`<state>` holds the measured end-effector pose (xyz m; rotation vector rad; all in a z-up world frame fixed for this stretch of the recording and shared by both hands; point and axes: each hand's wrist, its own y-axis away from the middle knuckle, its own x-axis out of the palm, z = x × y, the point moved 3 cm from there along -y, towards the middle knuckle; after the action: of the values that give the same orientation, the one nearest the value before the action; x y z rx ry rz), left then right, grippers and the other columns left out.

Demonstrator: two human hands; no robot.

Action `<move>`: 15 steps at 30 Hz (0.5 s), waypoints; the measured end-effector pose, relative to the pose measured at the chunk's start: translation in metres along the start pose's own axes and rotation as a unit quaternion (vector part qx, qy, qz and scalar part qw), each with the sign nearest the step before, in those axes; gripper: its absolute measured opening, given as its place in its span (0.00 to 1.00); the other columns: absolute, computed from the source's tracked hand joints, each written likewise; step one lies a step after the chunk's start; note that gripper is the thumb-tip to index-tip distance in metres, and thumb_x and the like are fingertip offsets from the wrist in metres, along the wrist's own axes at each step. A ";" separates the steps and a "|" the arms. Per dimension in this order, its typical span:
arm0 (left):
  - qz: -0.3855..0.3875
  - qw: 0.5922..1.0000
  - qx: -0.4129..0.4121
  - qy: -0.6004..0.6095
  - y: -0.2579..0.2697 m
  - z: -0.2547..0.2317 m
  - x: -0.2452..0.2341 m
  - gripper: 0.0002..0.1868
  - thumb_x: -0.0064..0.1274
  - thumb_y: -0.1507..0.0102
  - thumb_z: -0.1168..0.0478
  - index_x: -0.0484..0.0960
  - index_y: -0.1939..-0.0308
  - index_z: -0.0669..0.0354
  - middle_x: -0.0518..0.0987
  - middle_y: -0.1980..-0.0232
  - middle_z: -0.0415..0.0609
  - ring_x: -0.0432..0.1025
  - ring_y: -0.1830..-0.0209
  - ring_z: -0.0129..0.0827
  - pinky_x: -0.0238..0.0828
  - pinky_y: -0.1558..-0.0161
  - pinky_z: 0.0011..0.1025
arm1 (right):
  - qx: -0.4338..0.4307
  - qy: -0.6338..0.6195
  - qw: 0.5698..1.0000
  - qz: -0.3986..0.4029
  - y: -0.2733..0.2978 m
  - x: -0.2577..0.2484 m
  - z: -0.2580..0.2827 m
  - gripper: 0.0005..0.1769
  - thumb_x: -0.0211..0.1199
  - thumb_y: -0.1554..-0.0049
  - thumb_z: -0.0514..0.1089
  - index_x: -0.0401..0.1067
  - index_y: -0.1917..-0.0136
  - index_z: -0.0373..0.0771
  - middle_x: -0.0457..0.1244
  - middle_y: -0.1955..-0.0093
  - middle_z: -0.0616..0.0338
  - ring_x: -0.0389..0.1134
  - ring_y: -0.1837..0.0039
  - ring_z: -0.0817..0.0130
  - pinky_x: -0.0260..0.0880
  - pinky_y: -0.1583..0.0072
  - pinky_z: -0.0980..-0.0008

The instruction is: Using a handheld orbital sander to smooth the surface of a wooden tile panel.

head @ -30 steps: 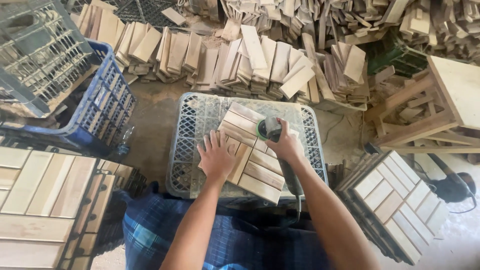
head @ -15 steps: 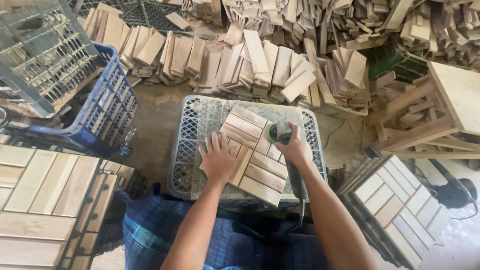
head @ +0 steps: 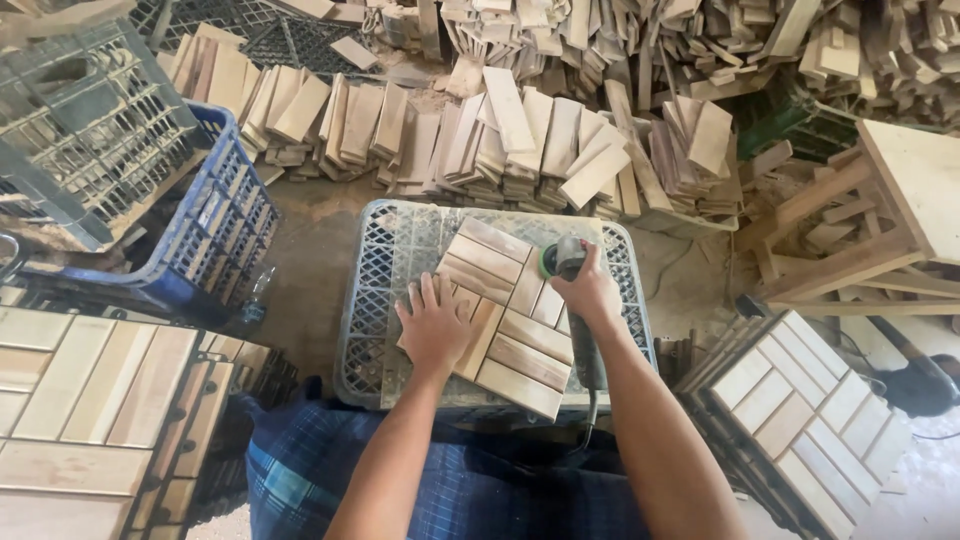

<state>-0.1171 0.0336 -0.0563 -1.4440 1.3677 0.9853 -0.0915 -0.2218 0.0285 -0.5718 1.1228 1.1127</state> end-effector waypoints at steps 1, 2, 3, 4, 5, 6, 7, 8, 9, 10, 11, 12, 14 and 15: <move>-0.001 1.000 0.002 -0.001 0.001 0.000 0.000 0.34 0.36 0.30 0.40 0.59 0.23 0.48 0.59 0.23 0.56 0.56 0.23 0.54 0.53 0.30 0.62 | 0.001 -0.001 1.000 -0.001 0.014 -0.004 0.012 0.47 0.65 0.52 0.64 0.47 0.26 0.58 0.65 0.40 0.34 0.69 0.37 0.37 0.69 0.35 0.46; 0.013 1.000 -0.001 -0.003 0.001 0.001 0.000 0.34 0.34 0.29 0.40 0.58 0.22 0.48 0.58 0.22 0.56 0.56 0.23 0.53 0.52 0.29 0.63 | -0.013 0.005 1.000 0.016 0.027 -0.007 0.024 0.47 0.66 0.51 0.62 0.47 0.25 0.58 0.66 0.42 0.34 0.69 0.37 0.36 0.70 0.36 0.47; 0.026 1.000 -0.003 -0.003 0.000 0.000 0.000 0.34 0.33 0.29 0.39 0.57 0.22 0.47 0.58 0.22 0.56 0.55 0.22 0.53 0.51 0.29 0.63 | -0.029 0.012 0.999 0.031 0.039 -0.011 0.038 0.46 0.67 0.50 0.61 0.48 0.25 0.58 0.67 0.43 0.35 0.70 0.38 0.36 0.71 0.37 0.47; 0.023 1.000 -0.001 -0.003 -0.004 -0.003 -0.004 0.34 0.33 0.29 0.39 0.57 0.22 0.47 0.58 0.22 0.56 0.55 0.22 0.53 0.51 0.29 0.63 | -0.029 0.011 0.999 0.028 0.031 -0.008 0.036 0.46 0.67 0.50 0.61 0.48 0.25 0.58 0.67 0.43 0.35 0.70 0.38 0.36 0.71 0.37 0.47; 0.040 0.999 -0.007 -0.002 -0.002 -0.003 -0.005 0.34 0.31 0.29 0.39 0.56 0.22 0.46 0.57 0.21 0.55 0.54 0.21 0.52 0.49 0.28 0.62 | -0.037 0.021 0.999 0.029 0.028 -0.002 0.035 0.48 0.67 0.51 0.63 0.48 0.24 0.60 0.67 0.44 0.36 0.70 0.38 0.37 0.72 0.37 0.48; 0.057 0.998 -0.013 -0.001 0.000 -0.002 -0.006 0.34 0.28 0.28 0.38 0.56 0.21 0.45 0.56 0.20 0.54 0.52 0.20 0.51 0.47 0.27 0.62 | -0.046 0.031 0.998 0.030 0.024 0.004 0.033 0.49 0.68 0.52 0.65 0.47 0.24 0.62 0.67 0.45 0.37 0.70 0.38 0.38 0.73 0.38 0.49; 0.058 0.998 -0.014 0.000 0.000 -0.002 -0.005 0.34 0.28 0.28 0.38 0.56 0.21 0.45 0.56 0.20 0.54 0.52 0.20 0.51 0.47 0.27 0.62 | -0.046 0.032 0.998 0.031 0.019 0.001 0.030 0.49 0.68 0.52 0.65 0.47 0.24 0.62 0.67 0.45 0.37 0.70 0.38 0.38 0.73 0.38 0.49; 0.077 0.997 -0.014 -0.010 0.001 -0.002 -0.003 0.34 0.26 0.28 0.38 0.52 0.20 0.45 0.54 0.20 0.54 0.50 0.20 0.51 0.45 0.27 0.62 | -0.038 0.014 0.999 0.029 0.013 -0.002 0.026 0.48 0.67 0.52 0.64 0.47 0.25 0.61 0.66 0.43 0.34 0.69 0.37 0.36 0.71 0.37 0.46; 0.092 0.995 -0.014 -0.019 -0.002 -0.001 -0.001 0.35 0.24 0.28 0.38 0.49 0.19 0.44 0.52 0.19 0.54 0.49 0.19 0.51 0.43 0.27 0.61 | -0.032 -0.005 0.999 0.023 0.005 -0.006 0.025 0.47 0.67 0.52 0.62 0.47 0.26 0.59 0.65 0.40 0.31 0.68 0.37 0.34 0.68 0.35 0.44; 0.091 0.996 -0.014 -0.019 -0.006 -0.001 -0.004 0.35 0.24 0.28 0.38 0.49 0.19 0.44 0.52 0.19 0.54 0.49 0.19 0.51 0.43 0.27 0.61 | -0.034 -0.005 0.999 0.023 -0.005 -0.005 0.026 0.47 0.67 0.52 0.62 0.47 0.26 0.59 0.65 0.40 0.31 0.68 0.37 0.34 0.68 0.35 0.44; 0.100 0.995 -0.016 -0.018 -0.005 -0.002 -0.005 0.35 0.23 0.28 0.38 0.49 0.19 0.44 0.52 0.19 0.54 0.48 0.19 0.51 0.43 0.26 0.61 | -0.036 -0.005 0.999 0.021 -0.011 -0.002 0.024 0.47 0.67 0.52 0.63 0.47 0.25 0.59 0.65 0.40 0.31 0.68 0.36 0.34 0.68 0.35 0.44; 0.109 0.994 -0.018 -0.017 -0.004 -0.002 -0.006 0.35 0.23 0.28 0.38 0.49 0.19 0.43 0.51 0.18 0.53 0.47 0.19 0.50 0.42 0.26 0.61 | -0.039 -0.004 0.999 0.018 -0.017 0.001 0.022 0.48 0.67 0.52 0.64 0.46 0.25 0.60 0.65 0.40 0.31 0.68 0.36 0.34 0.69 0.35 0.44; 0.112 0.993 -0.020 -0.019 0.002 -0.002 -0.010 0.34 0.23 0.27 0.39 0.48 0.19 0.44 0.51 0.19 0.54 0.47 0.19 0.50 0.42 0.26 0.60 | -0.040 0.000 0.999 0.032 -0.007 0.011 0.039 0.47 0.66 0.51 0.63 0.45 0.25 0.61 0.66 0.40 0.33 0.69 0.37 0.35 0.69 0.36 0.44; 0.107 0.994 -0.015 -0.021 -0.003 -0.003 -0.014 0.34 0.23 0.27 0.39 0.48 0.19 0.45 0.51 0.19 0.54 0.47 0.19 0.50 0.43 0.26 0.60 | -0.040 0.001 0.999 0.037 -0.007 0.013 0.050 0.47 0.65 0.50 0.63 0.45 0.25 0.63 0.66 0.41 0.34 0.69 0.37 0.36 0.69 0.36 0.45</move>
<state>-0.1157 0.0350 -0.0419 -1.3091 1.5056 1.1709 -0.0647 -0.1778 0.0347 -0.5979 1.1117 1.2253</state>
